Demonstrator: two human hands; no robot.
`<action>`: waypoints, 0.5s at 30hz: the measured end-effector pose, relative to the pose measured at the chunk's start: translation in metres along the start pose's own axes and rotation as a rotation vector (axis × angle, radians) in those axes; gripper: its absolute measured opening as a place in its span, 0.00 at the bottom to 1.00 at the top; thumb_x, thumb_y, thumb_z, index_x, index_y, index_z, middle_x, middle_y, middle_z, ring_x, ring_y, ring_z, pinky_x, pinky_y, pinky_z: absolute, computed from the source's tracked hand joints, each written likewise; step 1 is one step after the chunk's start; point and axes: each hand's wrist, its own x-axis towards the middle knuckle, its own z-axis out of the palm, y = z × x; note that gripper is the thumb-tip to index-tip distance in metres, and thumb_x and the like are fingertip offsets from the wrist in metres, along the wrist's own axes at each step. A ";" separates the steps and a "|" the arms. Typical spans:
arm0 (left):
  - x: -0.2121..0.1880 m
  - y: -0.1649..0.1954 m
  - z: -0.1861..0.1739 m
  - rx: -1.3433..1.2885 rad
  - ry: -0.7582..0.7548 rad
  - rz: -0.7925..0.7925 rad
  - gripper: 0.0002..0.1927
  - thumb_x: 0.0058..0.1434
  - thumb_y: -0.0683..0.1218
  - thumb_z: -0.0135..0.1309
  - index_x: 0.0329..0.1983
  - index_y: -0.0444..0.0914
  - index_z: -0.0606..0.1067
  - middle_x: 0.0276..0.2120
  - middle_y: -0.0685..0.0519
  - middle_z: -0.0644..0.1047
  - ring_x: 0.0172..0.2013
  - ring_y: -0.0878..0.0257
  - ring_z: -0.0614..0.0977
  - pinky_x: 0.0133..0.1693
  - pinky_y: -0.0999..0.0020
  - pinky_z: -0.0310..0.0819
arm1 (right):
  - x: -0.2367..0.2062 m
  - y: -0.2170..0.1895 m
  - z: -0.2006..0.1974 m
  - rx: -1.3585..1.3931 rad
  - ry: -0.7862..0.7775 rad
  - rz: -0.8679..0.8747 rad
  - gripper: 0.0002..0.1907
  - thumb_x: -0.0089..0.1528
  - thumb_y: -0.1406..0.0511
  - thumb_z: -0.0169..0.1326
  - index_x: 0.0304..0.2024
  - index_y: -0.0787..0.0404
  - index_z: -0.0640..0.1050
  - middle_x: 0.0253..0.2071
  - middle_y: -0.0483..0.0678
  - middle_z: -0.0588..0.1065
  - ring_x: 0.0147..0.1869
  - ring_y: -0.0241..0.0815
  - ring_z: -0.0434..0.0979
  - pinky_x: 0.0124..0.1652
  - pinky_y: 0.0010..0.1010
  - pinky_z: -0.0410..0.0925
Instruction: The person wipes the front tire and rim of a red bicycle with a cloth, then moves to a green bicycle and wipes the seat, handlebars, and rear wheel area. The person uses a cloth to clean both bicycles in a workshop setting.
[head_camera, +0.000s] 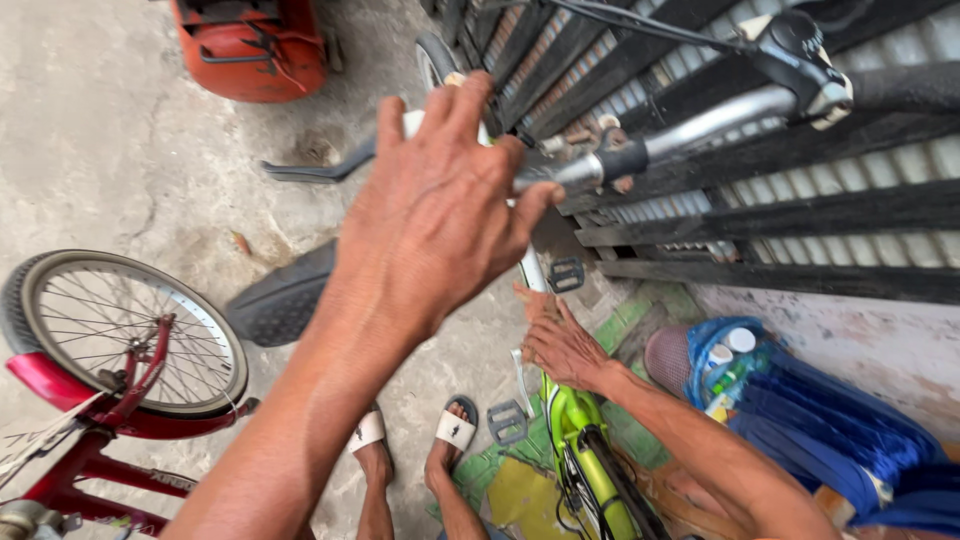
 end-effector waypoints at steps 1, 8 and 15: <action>0.000 0.000 -0.001 0.005 -0.006 0.005 0.22 0.64 0.59 0.55 0.33 0.34 0.81 0.53 0.34 0.71 0.55 0.46 0.71 0.54 0.39 0.58 | -0.012 0.000 0.006 0.021 -0.042 0.001 0.16 0.64 0.60 0.49 0.52 0.58 0.76 0.52 0.46 0.72 0.71 0.43 0.62 0.75 0.60 0.43; -0.006 0.000 -0.001 0.012 0.030 0.026 0.21 0.66 0.58 0.56 0.36 0.34 0.82 0.51 0.37 0.72 0.53 0.45 0.73 0.55 0.42 0.59 | -0.075 -0.006 0.070 -0.320 -0.305 -0.121 0.33 0.62 0.61 0.48 0.70 0.59 0.61 0.77 0.47 0.52 0.81 0.47 0.37 0.70 0.62 0.36; -0.005 -0.002 0.006 0.037 0.039 0.043 0.22 0.67 0.59 0.57 0.36 0.35 0.82 0.54 0.36 0.72 0.55 0.46 0.72 0.55 0.42 0.59 | -0.081 -0.010 0.073 0.074 -0.421 -0.073 0.20 0.65 0.58 0.46 0.56 0.59 0.74 0.64 0.46 0.66 0.78 0.47 0.49 0.70 0.57 0.47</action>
